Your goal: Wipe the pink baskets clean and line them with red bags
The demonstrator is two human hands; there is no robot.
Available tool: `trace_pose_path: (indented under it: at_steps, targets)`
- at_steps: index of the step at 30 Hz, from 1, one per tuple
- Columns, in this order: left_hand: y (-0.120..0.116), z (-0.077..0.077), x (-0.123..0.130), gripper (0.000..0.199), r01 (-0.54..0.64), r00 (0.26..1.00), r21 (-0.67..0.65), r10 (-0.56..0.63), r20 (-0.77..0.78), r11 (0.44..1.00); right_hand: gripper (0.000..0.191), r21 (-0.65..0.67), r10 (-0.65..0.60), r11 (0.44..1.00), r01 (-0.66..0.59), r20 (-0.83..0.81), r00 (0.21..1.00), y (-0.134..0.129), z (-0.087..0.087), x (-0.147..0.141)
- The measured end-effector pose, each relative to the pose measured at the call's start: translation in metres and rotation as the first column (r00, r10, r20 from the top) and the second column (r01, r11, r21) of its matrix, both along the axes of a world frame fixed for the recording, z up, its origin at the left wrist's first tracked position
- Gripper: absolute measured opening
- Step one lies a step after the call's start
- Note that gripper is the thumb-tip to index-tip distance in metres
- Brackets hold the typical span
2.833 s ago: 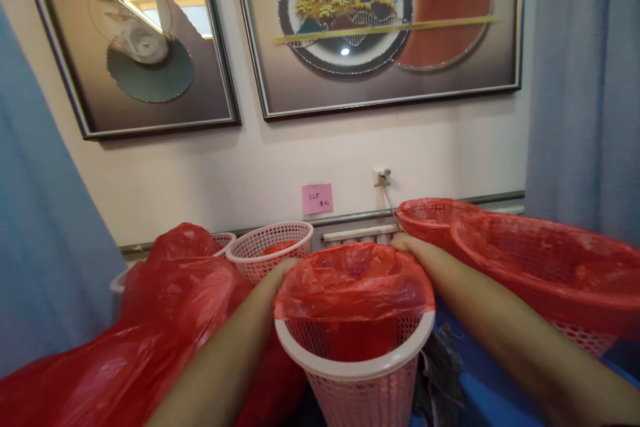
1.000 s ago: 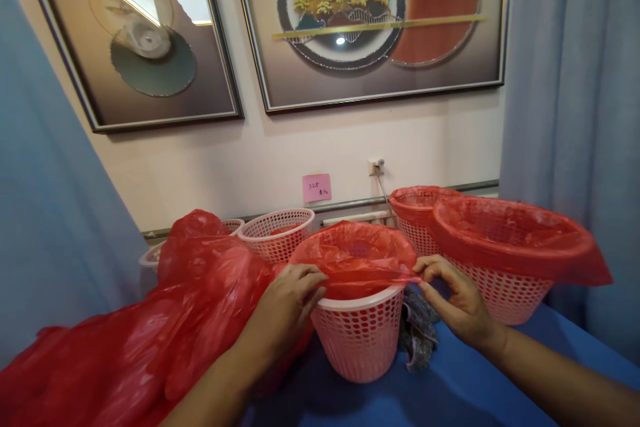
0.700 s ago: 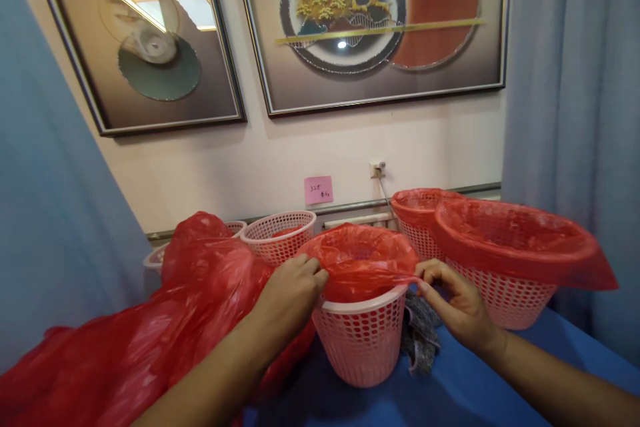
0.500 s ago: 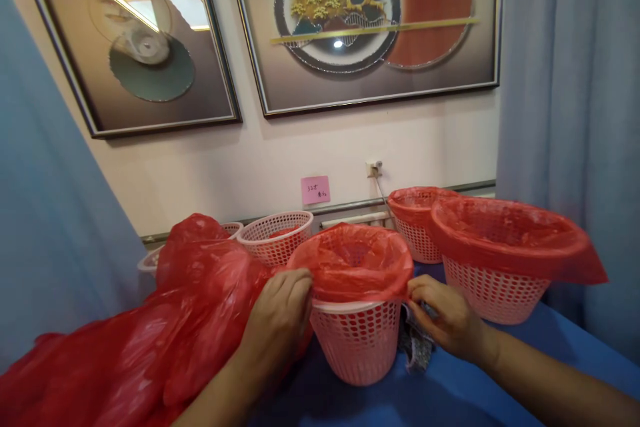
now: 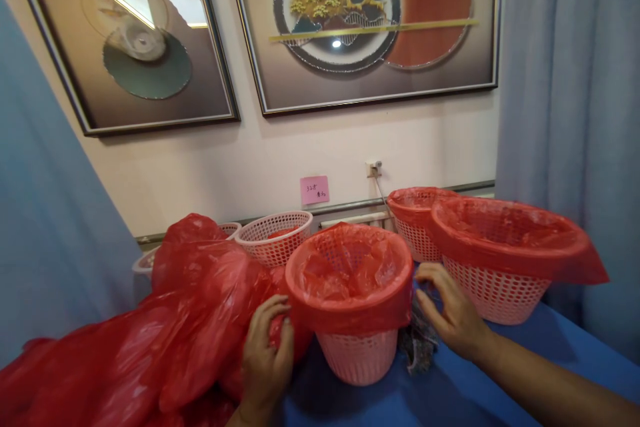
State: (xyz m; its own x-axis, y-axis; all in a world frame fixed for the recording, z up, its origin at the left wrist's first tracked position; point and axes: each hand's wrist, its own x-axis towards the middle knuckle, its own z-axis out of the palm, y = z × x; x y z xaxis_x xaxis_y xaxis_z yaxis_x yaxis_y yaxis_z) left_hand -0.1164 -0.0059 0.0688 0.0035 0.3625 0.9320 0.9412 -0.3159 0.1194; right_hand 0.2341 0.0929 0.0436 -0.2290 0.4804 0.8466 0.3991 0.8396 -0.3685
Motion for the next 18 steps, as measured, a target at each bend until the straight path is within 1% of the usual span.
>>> trace_pose_path:
  at_steps: [2, 3, 4, 5, 7, 9, 11, 13, 15, 18]
  targets:
    - [0.001, 0.011, 0.003, 0.021, -0.012, 0.998, 0.010, 0.012, 0.055, 1.000, 0.030, 0.007, -0.114, 0.993, 0.116, -0.145, 0.983, 0.005, 0.007, -0.001]
    - [0.002, 0.016, 0.007, 0.028, 0.005, 0.999, -0.006, -0.005, 0.034, 1.000, 0.038, -0.011, -0.143, 0.990, 0.144, -0.171, 0.975, 0.009, 0.010, -0.003]
    - [0.004, 0.020, 0.011, 0.034, 0.038, 0.999, -0.040, -0.039, -0.022, 0.999, 0.044, -0.041, -0.139, 0.990, 0.134, -0.161, 0.977, 0.013, 0.011, -0.007]
    - [0.005, 0.023, 0.016, 0.038, 0.073, 0.992, -0.085, -0.081, -0.095, 0.994, 0.047, -0.076, -0.106, 0.992, 0.096, -0.135, 0.985, 0.017, 0.011, -0.011]
    - [0.008, 0.026, 0.023, 0.040, 0.119, 0.963, -0.170, -0.156, -0.221, 0.978, 0.050, -0.152, -0.013, 0.988, -0.005, -0.112, 0.994, 0.022, 0.005, -0.022]
    - [0.010, 0.026, 0.025, 0.040, 0.127, 0.949, -0.200, -0.178, -0.262, 0.971, 0.054, -0.228, 0.034, 0.970, -0.079, -0.194, 0.980, 0.023, -0.006, -0.031]
    - [0.009, 0.024, 0.022, 0.039, 0.143, 0.951, -0.183, -0.186, -0.248, 0.973, 0.061, -0.303, 0.023, 0.945, -0.127, -0.323, 0.946, 0.020, -0.015, -0.036]
    - [0.006, 0.020, 0.017, 0.036, 0.193, 0.944, -0.152, -0.226, -0.243, 0.969, 0.067, -0.378, 0.022, 0.906, -0.193, -0.411, 0.911, 0.014, -0.019, -0.038]
    - [-0.002, 0.016, 0.016, 0.033, 0.254, 0.927, -0.138, -0.282, -0.247, 0.957, 0.070, -0.459, 0.018, 0.846, -0.272, -0.485, 0.874, 0.007, -0.014, -0.037]
    - [-0.021, 0.008, 0.025, 0.037, 0.306, 0.908, -0.170, -0.341, -0.245, 0.937, 0.072, -0.554, 0.012, 0.710, -0.435, -0.608, 0.794, -0.002, 0.002, -0.033]
